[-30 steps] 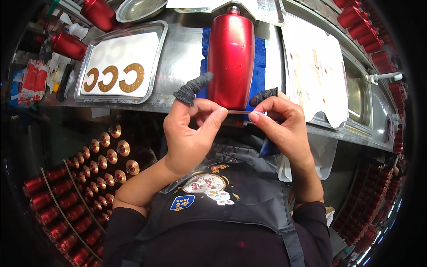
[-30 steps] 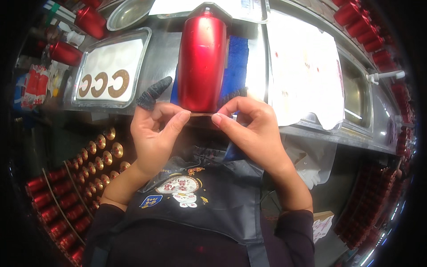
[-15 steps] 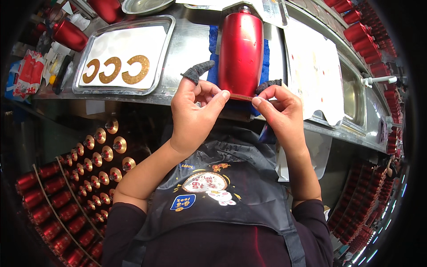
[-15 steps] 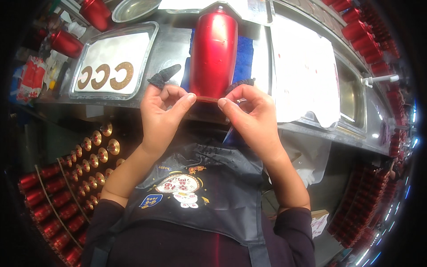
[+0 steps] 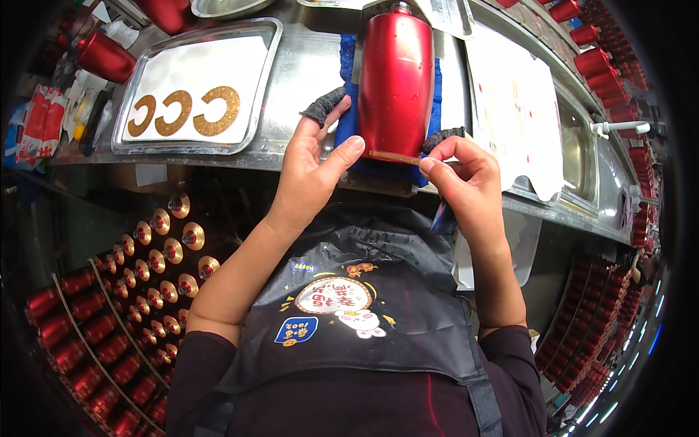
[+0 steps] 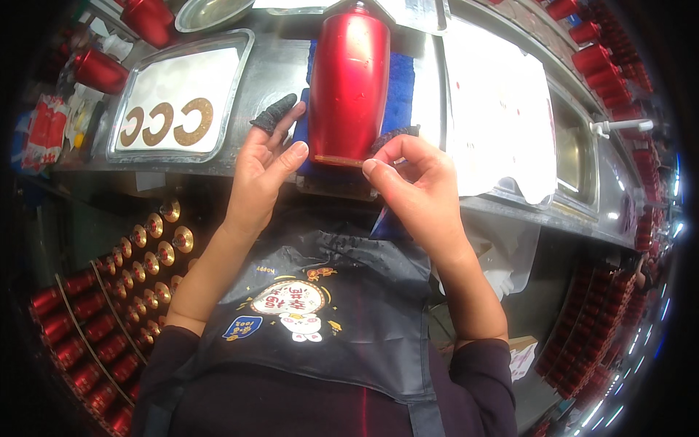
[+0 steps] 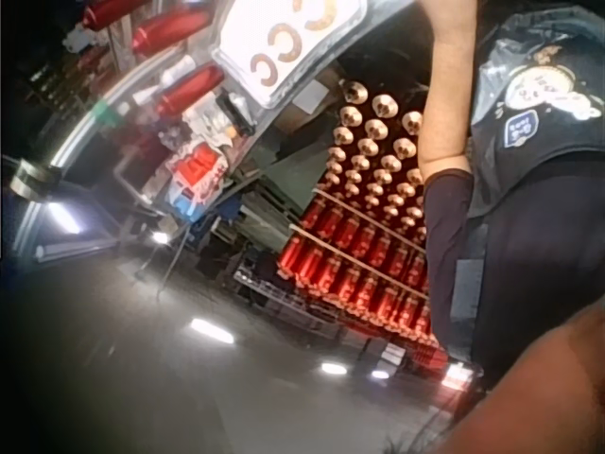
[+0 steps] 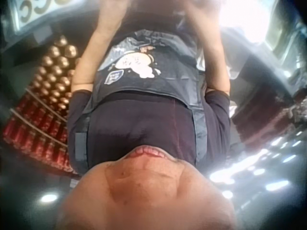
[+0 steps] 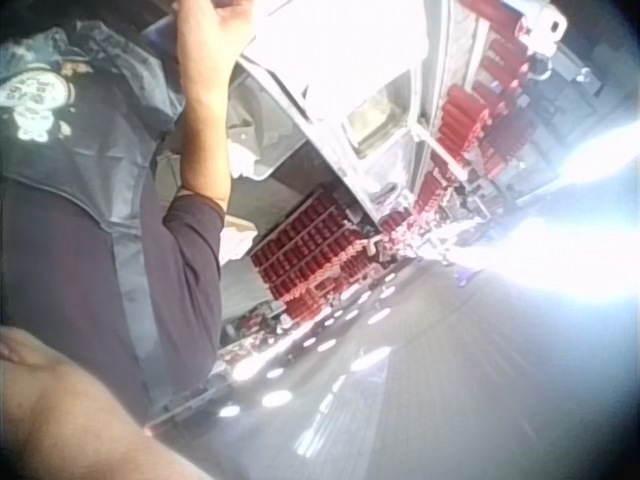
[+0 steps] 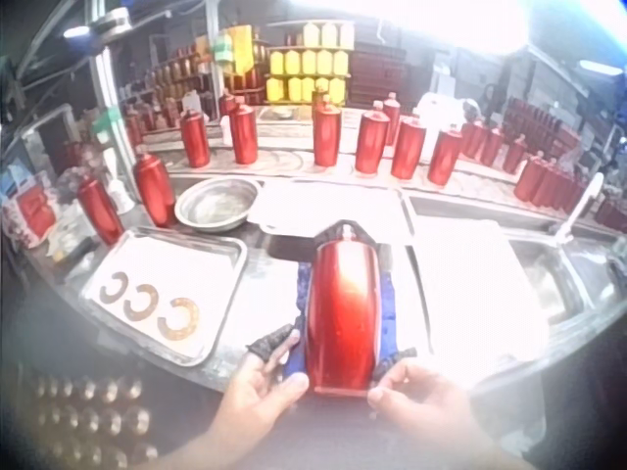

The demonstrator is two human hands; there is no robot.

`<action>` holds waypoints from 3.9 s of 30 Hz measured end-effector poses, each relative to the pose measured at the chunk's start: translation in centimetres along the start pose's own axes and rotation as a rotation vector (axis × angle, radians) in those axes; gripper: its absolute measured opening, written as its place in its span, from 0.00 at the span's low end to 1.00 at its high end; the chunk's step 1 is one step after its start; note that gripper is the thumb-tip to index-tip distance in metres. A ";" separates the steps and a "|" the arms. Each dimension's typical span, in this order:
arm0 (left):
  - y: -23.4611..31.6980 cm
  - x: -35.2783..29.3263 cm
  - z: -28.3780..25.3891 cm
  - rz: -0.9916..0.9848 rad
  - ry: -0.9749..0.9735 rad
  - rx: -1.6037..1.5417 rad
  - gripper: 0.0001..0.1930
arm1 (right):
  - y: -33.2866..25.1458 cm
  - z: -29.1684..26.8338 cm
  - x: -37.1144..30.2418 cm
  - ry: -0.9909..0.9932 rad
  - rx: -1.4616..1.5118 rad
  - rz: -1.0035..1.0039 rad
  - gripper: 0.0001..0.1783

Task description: The person picks up red bottles, applies gold circular labels to the necks, and wipes the bottles with a cloth. The person handles multiple bottles one at a time, placing them on a tray after labeling.

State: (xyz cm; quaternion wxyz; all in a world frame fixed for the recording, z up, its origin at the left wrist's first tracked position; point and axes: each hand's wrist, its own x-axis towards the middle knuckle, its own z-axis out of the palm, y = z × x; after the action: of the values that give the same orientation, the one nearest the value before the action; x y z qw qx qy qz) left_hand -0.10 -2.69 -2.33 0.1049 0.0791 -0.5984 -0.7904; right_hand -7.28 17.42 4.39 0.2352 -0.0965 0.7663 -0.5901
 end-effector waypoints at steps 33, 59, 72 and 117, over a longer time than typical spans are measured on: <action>0.1 0.1 -0.1 -0.063 -0.027 -0.169 0.35 | 0.2 0.0 -0.1 -0.039 0.049 -0.002 0.07; -0.6 0.2 0.1 -0.051 -0.024 -0.181 0.31 | 0.3 0.2 -0.1 -0.026 0.067 -0.005 0.06; -1.0 -0.1 1.0 0.065 -0.029 -0.007 0.37 | 0.5 0.2 0.0 -0.016 0.077 -0.014 0.05; -1.1 -0.4 1.4 0.056 -0.017 -0.001 0.34 | 0.4 0.4 -0.3 0.004 0.079 -0.042 0.06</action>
State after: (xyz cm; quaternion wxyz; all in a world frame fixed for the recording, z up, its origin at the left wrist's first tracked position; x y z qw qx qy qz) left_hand -0.10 -1.03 -3.02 0.1222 0.0556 -0.6009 -0.7880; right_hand -6.80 17.32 4.06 0.2250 -0.1020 0.7405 -0.6250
